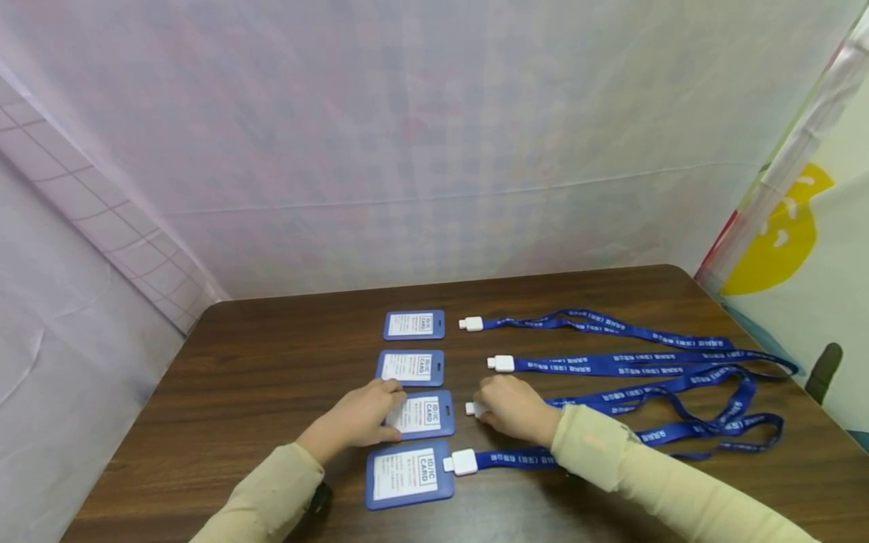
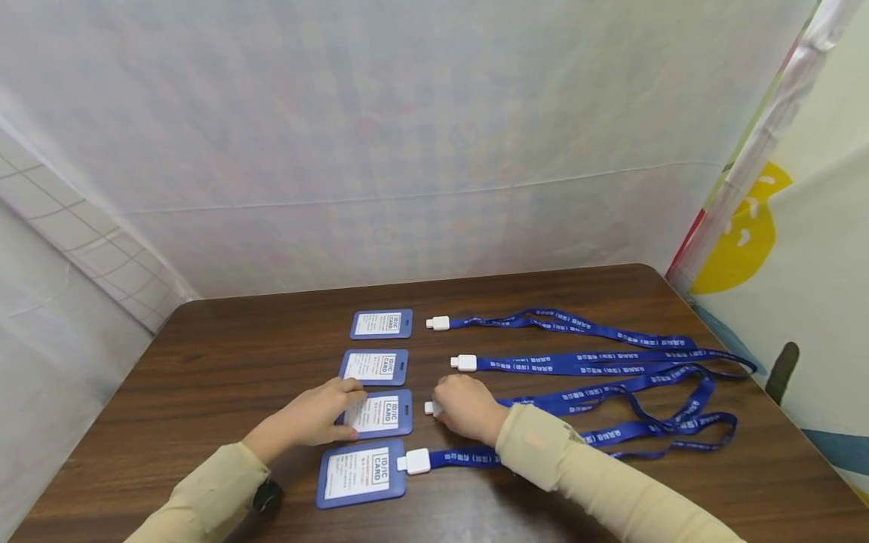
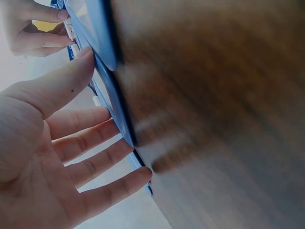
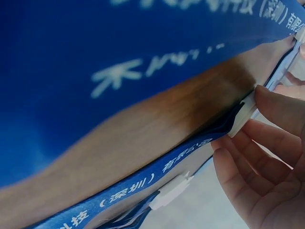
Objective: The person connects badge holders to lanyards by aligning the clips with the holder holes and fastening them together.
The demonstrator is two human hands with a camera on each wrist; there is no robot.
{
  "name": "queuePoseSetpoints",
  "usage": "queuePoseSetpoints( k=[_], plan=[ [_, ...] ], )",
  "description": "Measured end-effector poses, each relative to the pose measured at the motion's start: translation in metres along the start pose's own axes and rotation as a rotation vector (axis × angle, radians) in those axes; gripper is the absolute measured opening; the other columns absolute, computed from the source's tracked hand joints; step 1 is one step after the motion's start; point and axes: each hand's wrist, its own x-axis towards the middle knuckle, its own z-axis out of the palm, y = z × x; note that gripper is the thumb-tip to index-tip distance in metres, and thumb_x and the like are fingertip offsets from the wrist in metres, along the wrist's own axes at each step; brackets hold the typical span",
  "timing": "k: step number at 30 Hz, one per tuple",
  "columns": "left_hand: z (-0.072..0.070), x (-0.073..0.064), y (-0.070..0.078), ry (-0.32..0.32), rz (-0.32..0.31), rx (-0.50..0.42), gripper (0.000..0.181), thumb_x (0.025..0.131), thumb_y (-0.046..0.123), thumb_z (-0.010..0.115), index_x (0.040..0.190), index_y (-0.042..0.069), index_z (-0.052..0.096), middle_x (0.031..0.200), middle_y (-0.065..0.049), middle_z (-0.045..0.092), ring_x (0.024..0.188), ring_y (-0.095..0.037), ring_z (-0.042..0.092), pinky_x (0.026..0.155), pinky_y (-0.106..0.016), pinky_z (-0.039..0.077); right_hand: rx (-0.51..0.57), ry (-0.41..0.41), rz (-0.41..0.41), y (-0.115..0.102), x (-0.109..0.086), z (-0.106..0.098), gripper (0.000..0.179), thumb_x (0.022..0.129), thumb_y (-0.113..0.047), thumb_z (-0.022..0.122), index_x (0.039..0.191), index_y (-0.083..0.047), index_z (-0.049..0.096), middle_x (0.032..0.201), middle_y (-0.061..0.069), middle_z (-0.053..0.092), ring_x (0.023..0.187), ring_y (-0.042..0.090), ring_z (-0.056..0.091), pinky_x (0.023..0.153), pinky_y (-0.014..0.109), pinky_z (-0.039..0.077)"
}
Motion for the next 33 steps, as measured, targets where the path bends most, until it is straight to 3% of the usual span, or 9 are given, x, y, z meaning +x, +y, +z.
queuePoseSetpoints(
  k=[10, 33],
  plan=[
    [0.0009, 0.0, 0.0002, -0.012, -0.02, -0.005, 0.051, 0.072, 0.031, 0.076, 0.109, 0.0, 0.061, 0.112, -0.012, 0.056, 0.1, -0.027, 0.052, 0.082, -0.04, 0.049, -0.025, -0.007, 0.015, -0.0042, 0.0029, 0.0002, 0.016, 0.068, -0.016, 0.075, 0.065, -0.011, 0.06, 0.063, 0.0, 0.052, 0.057, 0.017, 0.052, 0.05, 0.029, 0.046],
    [-0.0017, 0.0012, 0.0027, -0.024, -0.027, -0.012, 0.05, 0.072, 0.03, 0.075, 0.109, 0.0, 0.061, 0.111, -0.012, 0.056, 0.1, -0.027, 0.052, 0.082, -0.04, 0.048, 0.03, -0.013, 0.011, -0.0086, 0.0092, 0.0022, 0.012, 0.069, -0.014, 0.075, 0.067, -0.01, 0.063, 0.066, 0.001, 0.053, 0.059, 0.017, 0.052, 0.052, 0.028, 0.046]
  ],
)
